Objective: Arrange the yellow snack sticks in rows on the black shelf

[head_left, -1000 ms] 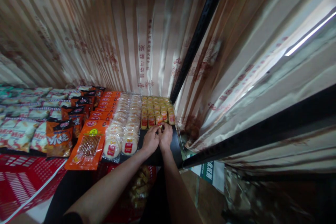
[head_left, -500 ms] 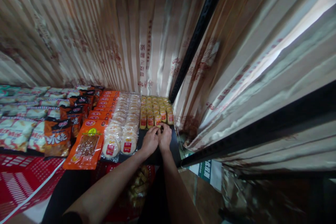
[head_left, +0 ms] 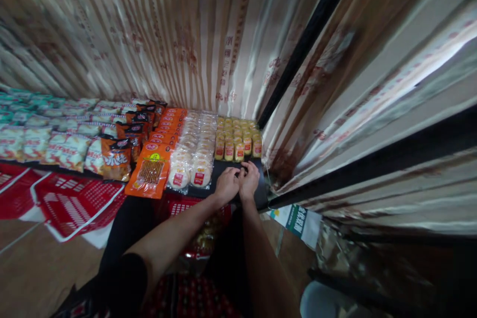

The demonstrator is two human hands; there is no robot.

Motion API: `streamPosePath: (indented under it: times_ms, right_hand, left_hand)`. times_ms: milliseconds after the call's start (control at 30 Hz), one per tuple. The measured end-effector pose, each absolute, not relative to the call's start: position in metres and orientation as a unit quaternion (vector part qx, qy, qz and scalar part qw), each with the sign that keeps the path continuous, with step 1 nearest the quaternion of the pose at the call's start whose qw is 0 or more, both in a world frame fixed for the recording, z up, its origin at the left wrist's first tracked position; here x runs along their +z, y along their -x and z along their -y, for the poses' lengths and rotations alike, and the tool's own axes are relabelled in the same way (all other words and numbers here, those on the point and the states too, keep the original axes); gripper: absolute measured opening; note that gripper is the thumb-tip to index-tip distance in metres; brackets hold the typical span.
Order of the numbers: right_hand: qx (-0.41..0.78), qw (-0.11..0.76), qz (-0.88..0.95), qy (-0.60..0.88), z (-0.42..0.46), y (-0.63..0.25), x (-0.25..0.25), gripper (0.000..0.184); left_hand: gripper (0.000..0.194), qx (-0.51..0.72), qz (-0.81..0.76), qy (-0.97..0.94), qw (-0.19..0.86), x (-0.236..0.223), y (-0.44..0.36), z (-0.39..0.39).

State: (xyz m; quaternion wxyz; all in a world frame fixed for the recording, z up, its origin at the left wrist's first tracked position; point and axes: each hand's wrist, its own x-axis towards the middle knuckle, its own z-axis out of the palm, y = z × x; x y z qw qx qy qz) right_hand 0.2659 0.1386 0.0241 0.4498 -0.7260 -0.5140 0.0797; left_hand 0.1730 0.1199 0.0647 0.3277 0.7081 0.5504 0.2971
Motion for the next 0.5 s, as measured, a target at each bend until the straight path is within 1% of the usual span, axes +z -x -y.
streamPosePath:
  times_ms: [167, 300, 367, 500]
  right_hand:
    - [0.070, 0.460, 0.518, 0.717, -0.116, -0.253, 0.028, 0.028]
    - [0.063, 0.499, 0.517, 0.693, -0.088, -0.232, 0.036, 0.029]
    - [0.060, 0.522, 0.517, 0.676, -0.069, -0.217, 0.038, 0.029]
    - [0.082, 0.545, 0.528, 0.647, -0.027, -0.183, 0.026, 0.029]
  left_hand:
    - [0.040, 0.314, -0.535, -0.703, 0.347, 0.061, -0.160, -0.097]
    - [0.043, 0.346, -0.499, -0.699, 0.378, 0.055, -0.141, -0.069]
    - [0.042, 0.354, -0.484, -0.701, 0.387, 0.050, -0.127, -0.051]
    - [0.038, 0.321, -0.495, -0.705, 0.394, 0.034, -0.091, -0.013]
